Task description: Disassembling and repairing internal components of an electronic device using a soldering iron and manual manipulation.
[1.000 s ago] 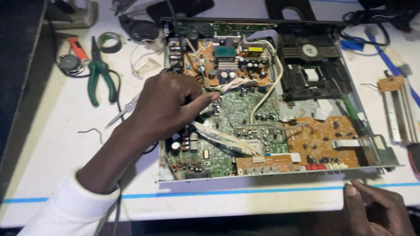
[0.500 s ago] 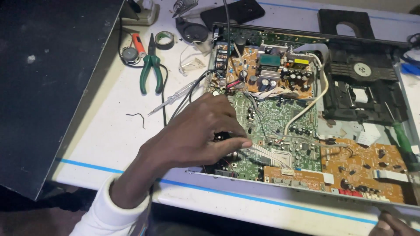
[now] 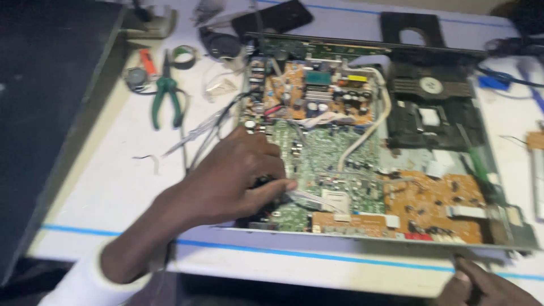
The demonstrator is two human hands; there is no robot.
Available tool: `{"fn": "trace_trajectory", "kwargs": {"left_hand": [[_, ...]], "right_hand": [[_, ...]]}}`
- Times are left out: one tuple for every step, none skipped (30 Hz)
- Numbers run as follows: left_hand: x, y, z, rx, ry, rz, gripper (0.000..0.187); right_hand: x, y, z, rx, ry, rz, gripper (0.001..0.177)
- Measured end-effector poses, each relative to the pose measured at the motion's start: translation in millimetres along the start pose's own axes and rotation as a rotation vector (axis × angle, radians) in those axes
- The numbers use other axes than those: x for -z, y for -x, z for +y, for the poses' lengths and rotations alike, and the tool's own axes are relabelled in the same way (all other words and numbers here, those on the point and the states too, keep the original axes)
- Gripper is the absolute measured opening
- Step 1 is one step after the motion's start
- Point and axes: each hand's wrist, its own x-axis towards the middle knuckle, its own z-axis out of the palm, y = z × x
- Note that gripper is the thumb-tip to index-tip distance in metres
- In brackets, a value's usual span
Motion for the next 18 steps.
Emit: {"fn": "trace_trajectory", "kwargs": {"left_hand": [[0.4,-4.8,1.5,-0.041,0.031,-0.006,0.041],[1.1,-11.8,1.2,0.024,0.043,-0.044,0.034],[2.2,-18.6,0.7,0.087,0.053,-0.085,0.034],[-0.3,-27.8,-0.1,0.039,0.075,-0.088,0.034],[-2.3,-36.7,-0.8,0.104,0.088,-0.163,0.035],[-1.1,-43.3,-2.0,0.178,0.088,-0.241,0.042],[-4.3,-50.8,-3.8,0.139,0.099,-0.247,0.042],[-7.5,-56.7,-5.3,0.166,0.073,-0.256,0.046],[-10.7,-62.1,-7.7,0.193,0.047,-0.265,0.057],[-14.5,-69.4,-7.9,0.171,0.052,-0.269,0.057],[-17.7,-76.0,-8.8,0.227,0.028,-0.313,0.062],[-19.2,-80.0,-9.9,0.295,-0.001,-0.354,0.070],[-25.3,-79.7,-15.5,0.285,0.002,-0.357,0.070],[-30.2,-77.4,-21.7,0.252,-0.021,-0.357,0.069],[-34.8,-74.9,-28.0,0.219,-0.044,-0.357,0.068],[-32.1,-72.0,-27.0,0.220,-0.049,-0.352,0.068],[-29.3,-69.1,-25.8,0.224,-0.028,-0.334,0.066],[-26.2,-66.1,-24.8,0.230,-0.007,-0.312,0.064]], "right_hand": [[-20.1,-4.6,0.9,-0.038,0.033,0.012,0.041],[-40.2,-11.7,3.6,0.213,-0.221,0.391,0.028],[-59.9,-19.9,8.6,0.472,-0.475,0.777,0.020],[-50.4,-16.1,3.8,0.453,-0.428,0.798,0.020],[-41.4,-12.7,-2.1,0.398,-0.413,0.741,0.019],[-35.2,-10.7,-12.3,0.343,-0.412,0.682,0.017],[-26.2,-13.5,-15.0,0.324,-0.381,0.701,0.017],[-18.2,-16.5,-18.2,0.330,-0.422,0.648,0.013],[-10.9,-19.4,-22.3,0.335,-0.464,0.595,0.010],[-4.8,-22.4,-15.9,0.323,-0.448,0.606,0.010],[1.1,-24.9,-10.8,0.267,-0.533,0.590,0.012],[6.2,-28.4,-7.5,0.216,-0.627,0.566,0.016],[9.3,-33.4,3.7,0.210,-0.620,0.571,0.016],[10.6,-40.6,13.5,0.172,-0.589,0.611,0.015],[12.2,-47.5,23.0,0.133,-0.558,0.651,0.014],[18.3,-57.2,27.3,0.136,-0.563,0.654,0.014],[24.7,-66.9,31.4,0.123,-0.490,0.638,0.017],[31.2,-78.0,35.2,0.114,-0.418,0.621,0.021]]}}
